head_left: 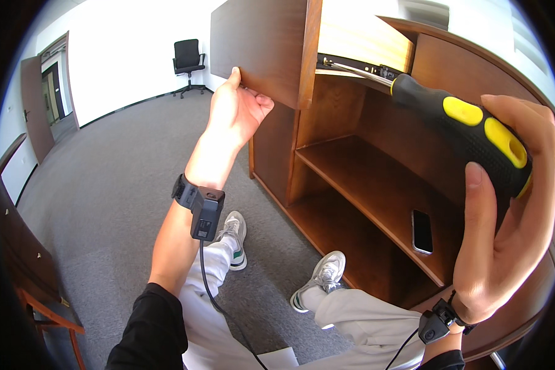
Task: The person uses a screwdriver to tighten screws on a wooden cabinet door and then on a drawer slide. They hold the door and drawer in place while turning the screwdriver to secure the hardware.
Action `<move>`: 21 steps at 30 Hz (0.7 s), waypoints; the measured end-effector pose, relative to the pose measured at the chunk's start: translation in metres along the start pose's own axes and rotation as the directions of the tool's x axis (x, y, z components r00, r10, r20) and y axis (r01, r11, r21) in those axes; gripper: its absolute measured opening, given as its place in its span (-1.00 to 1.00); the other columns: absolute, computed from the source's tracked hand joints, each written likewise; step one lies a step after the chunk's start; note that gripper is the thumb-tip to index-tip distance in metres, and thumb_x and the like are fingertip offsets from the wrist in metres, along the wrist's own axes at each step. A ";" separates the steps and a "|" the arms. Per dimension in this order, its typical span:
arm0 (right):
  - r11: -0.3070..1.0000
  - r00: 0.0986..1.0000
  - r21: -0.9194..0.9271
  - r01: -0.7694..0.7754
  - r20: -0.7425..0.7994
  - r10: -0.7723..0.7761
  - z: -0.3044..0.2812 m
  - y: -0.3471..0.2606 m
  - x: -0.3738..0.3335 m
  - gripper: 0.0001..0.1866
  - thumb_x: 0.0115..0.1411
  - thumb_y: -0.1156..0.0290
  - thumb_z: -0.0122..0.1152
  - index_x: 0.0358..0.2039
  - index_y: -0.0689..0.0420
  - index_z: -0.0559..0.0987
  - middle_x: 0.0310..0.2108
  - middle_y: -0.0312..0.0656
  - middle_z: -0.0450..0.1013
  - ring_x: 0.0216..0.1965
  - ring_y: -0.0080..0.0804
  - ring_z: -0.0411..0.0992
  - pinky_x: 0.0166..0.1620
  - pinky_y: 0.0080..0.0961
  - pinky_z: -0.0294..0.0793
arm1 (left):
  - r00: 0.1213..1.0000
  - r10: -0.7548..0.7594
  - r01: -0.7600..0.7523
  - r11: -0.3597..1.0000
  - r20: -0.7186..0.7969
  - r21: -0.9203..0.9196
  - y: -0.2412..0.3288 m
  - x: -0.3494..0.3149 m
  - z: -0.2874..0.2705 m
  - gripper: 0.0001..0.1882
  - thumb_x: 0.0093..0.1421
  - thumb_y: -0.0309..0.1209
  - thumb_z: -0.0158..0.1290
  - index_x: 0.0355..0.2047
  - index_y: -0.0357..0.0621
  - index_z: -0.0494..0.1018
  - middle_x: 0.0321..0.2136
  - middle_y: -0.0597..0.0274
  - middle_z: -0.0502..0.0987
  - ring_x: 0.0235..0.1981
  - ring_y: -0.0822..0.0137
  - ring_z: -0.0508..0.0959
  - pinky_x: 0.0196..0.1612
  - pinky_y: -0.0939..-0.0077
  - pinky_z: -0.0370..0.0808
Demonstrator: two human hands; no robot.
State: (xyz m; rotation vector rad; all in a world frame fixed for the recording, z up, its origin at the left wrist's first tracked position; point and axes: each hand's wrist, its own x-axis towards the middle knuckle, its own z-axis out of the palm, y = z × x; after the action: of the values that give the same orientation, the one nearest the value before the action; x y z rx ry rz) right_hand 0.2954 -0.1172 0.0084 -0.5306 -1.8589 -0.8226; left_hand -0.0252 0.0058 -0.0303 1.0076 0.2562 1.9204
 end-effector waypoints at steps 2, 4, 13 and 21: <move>1.000 1.000 -0.029 0.002 0.027 -0.001 -0.004 -0.001 0.002 -0.59 0.11 0.63 0.03 0.02 0.24 0.45 -0.02 -0.05 0.41 0.07 -0.23 0.38 0.20 -0.40 0.28 | 1.000 -0.001 0.001 1.000 -0.006 0.000 0.000 0.000 0.000 -0.69 0.47 -0.18 -0.39 -0.08 -0.09 0.26 -0.16 0.25 0.37 -0.33 0.45 0.30 -0.34 0.54 0.29; 0.998 1.000 -0.065 -0.005 0.030 0.007 -0.007 -0.002 0.004 -0.58 0.12 0.64 0.07 0.03 0.23 0.48 -0.02 -0.07 0.44 0.08 -0.26 0.39 0.19 -0.42 0.30 | 1.000 -0.002 0.002 1.000 0.000 0.003 0.001 0.000 0.000 -0.69 0.48 -0.18 -0.40 -0.08 -0.10 0.26 -0.17 0.25 0.37 -0.33 0.45 0.29 -0.34 0.53 0.29; 0.907 0.909 -0.076 -0.414 -0.094 0.407 0.003 -0.006 -0.004 -0.67 0.30 0.21 0.17 -0.06 0.17 0.58 -0.47 -0.30 0.50 -0.53 -0.73 0.40 -0.47 -0.84 0.31 | 1.000 0.008 -0.008 1.000 -0.026 0.004 0.000 -0.002 0.005 -0.68 0.48 -0.18 -0.42 -0.07 -0.11 0.25 -0.16 0.24 0.37 -0.33 0.45 0.29 -0.35 0.54 0.29; 0.991 0.972 -0.026 -0.128 -0.204 0.120 0.020 -0.006 0.001 -0.60 0.34 0.25 0.04 0.10 0.20 0.39 -0.19 -0.15 0.46 -0.21 -0.47 0.45 -0.14 -0.59 0.42 | 1.000 -0.002 0.003 1.000 -0.002 0.006 0.001 0.000 0.003 -0.67 0.48 -0.17 -0.43 -0.08 -0.11 0.25 -0.16 0.24 0.36 -0.33 0.44 0.29 -0.35 0.54 0.29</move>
State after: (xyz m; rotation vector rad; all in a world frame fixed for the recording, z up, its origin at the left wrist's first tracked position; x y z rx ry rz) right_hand 0.2784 -0.1064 0.0020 -0.5613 -1.6100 -0.8001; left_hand -0.0236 0.0042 -0.0278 1.0093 0.2641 1.9193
